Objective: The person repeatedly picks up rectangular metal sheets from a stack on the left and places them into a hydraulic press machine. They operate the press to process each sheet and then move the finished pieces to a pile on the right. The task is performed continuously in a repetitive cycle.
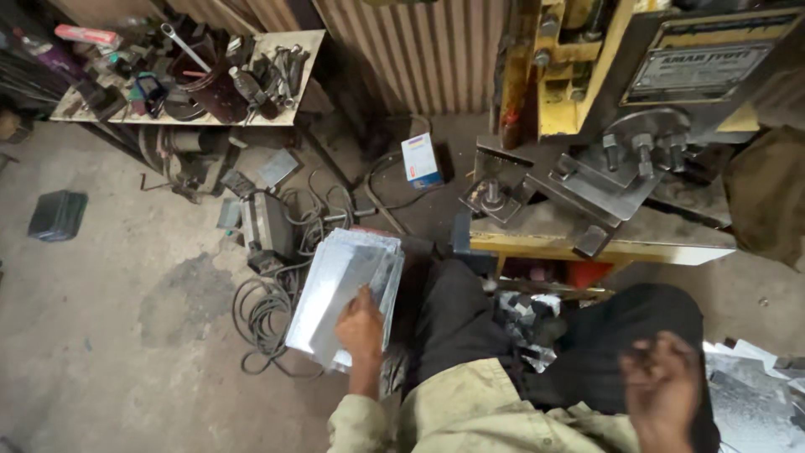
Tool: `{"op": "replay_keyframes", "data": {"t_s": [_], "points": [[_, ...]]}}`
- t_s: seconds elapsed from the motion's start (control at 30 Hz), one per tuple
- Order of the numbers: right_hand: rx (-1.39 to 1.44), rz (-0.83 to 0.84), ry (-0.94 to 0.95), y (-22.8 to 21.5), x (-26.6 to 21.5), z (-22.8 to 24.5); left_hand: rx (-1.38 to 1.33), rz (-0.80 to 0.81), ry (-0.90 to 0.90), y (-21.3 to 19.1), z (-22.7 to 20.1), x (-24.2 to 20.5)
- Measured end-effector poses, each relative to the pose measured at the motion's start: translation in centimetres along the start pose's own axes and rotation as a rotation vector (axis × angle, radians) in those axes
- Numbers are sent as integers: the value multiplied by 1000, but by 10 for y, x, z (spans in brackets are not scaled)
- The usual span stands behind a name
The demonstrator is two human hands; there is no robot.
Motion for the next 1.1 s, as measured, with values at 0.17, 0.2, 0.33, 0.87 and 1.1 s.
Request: {"op": "replay_keyframes", "data": {"t_s": [0.17, 0.2, 0.33, 0.87, 1.1], "points": [[-429, 167, -82, 61, -53, -22, -712, -98, -444, -75, -8, 36], [-546, 286, -162, 77, -62, -20, -837, -35, -493, -72, -22, 39], [-563, 498, -116, 83, -81, -31, -1114, 321, -656, -13, -93, 40], [-188, 183, -87, 137, -18, 28, -1189, 204, 208, -120, -307, 94], [-130, 170, -169, 158, 32, 36, -872, 399, 747, -123, -357, 66]]}}
Point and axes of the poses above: each hand's wrist, its own x-axis towards the middle knuckle, its own y-axis out of the palm, z = x × y, the point moved 9 cm from there along x, towards the middle knuckle, and after that the axes turned 10 degrees about -z, right-handed, at the moved point
